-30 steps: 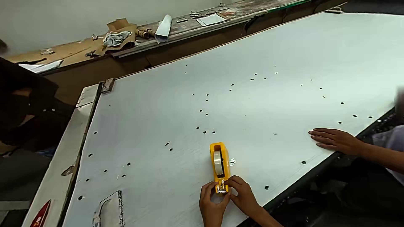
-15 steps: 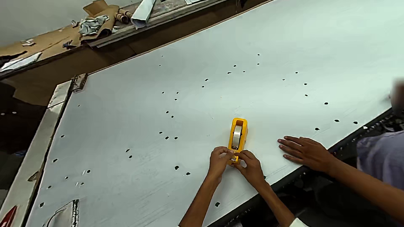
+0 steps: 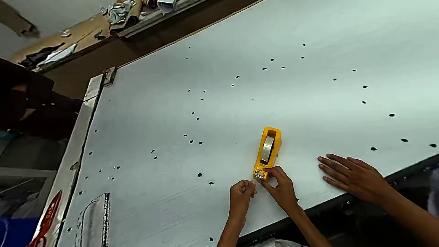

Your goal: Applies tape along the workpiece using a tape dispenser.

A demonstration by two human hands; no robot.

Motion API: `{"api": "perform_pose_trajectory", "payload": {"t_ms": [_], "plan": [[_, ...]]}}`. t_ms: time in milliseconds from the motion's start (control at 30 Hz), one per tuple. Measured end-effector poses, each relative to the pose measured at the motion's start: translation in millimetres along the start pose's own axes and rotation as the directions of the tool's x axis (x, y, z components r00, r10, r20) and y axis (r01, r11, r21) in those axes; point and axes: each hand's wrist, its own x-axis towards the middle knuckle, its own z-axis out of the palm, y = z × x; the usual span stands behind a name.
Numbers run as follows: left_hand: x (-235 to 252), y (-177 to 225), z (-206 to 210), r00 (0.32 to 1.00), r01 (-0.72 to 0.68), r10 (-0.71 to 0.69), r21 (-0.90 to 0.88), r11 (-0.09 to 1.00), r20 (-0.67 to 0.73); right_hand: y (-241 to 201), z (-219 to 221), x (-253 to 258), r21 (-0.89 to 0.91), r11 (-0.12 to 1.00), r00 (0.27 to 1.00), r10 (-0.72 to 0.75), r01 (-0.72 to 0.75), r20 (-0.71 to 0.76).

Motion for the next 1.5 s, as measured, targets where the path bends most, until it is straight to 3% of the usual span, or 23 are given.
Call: {"api": "perform_pose_trajectory", "payload": {"t_ms": [167, 300, 367, 400, 500, 600, 700, 833, 1100, 1500], "plan": [[9.4, -10.0, 6.6, 0.999, 0.033, -0.033, -0.102, 0.994, 0.008, 1.4, -5.8, 1.2, 0.009, 1.000, 1.000, -0.021, 0.021, 0.006], [9.9, -11.6, 16.0, 0.950, 0.312, -0.279, -0.341, 0.887, 0.143, 1.9, -5.6, 3.0, 0.026, 0.998, 0.998, -0.053, 0.054, -0.013], [7.4, -18.9, 17.0, 0.894, 0.448, -0.408, -0.355, 0.821, 0.186, 1.7, -8.4, 1.3, 0.014, 0.998, 0.998, -0.061, 0.060, 0.015], [5.1, -21.9, 12.7, 0.894, 0.448, -0.413, -0.341, 0.827, 0.172, -0.3, -12.2, 0.0, 0.005, 0.998, 0.997, -0.057, 0.057, 0.043], [21.9, -14.8, -28.8, 0.978, 0.210, -0.207, -0.250, 0.945, 0.037, -4.1, -16.9, 5.4, -0.012, 0.999, 0.994, -0.038, 0.040, 0.098], [76.6, -1.7, -99.0, 0.988, -0.008, 0.009, 0.004, 1.000, -0.154, -2.4, -16.6, 2.4, -0.016, 1.000, 0.995, -0.009, 0.011, 0.103], [142.0, 10.5, -164.9, 0.956, -0.032, 0.103, 0.249, 0.968, -0.276, -9.4, -16.2, 2.8, -0.025, 0.999, 0.994, 0.032, -0.030, 0.103], [195.5, 31.3, -210.0, 0.923, -0.011, 0.138, 0.334, 0.942, -0.359, -12.8, -13.0, -1.5, -0.025, 0.996, 0.994, 0.085, -0.083, 0.073], [235.9, 61.2, -205.0, 0.937, -0.083, 0.170, 0.277, 0.957, -0.307, -19.9, -9.2, -1.9, -0.037, 0.989, 0.988, 0.148, -0.147, 0.033], [369.8, 128.0, -225.1, 0.927, -0.061, 0.152, 0.261, 0.963, -0.343, -22.0, -10.1, 1.3, -0.012, 0.988, 0.987, 0.155, -0.155, 0.048]]}}
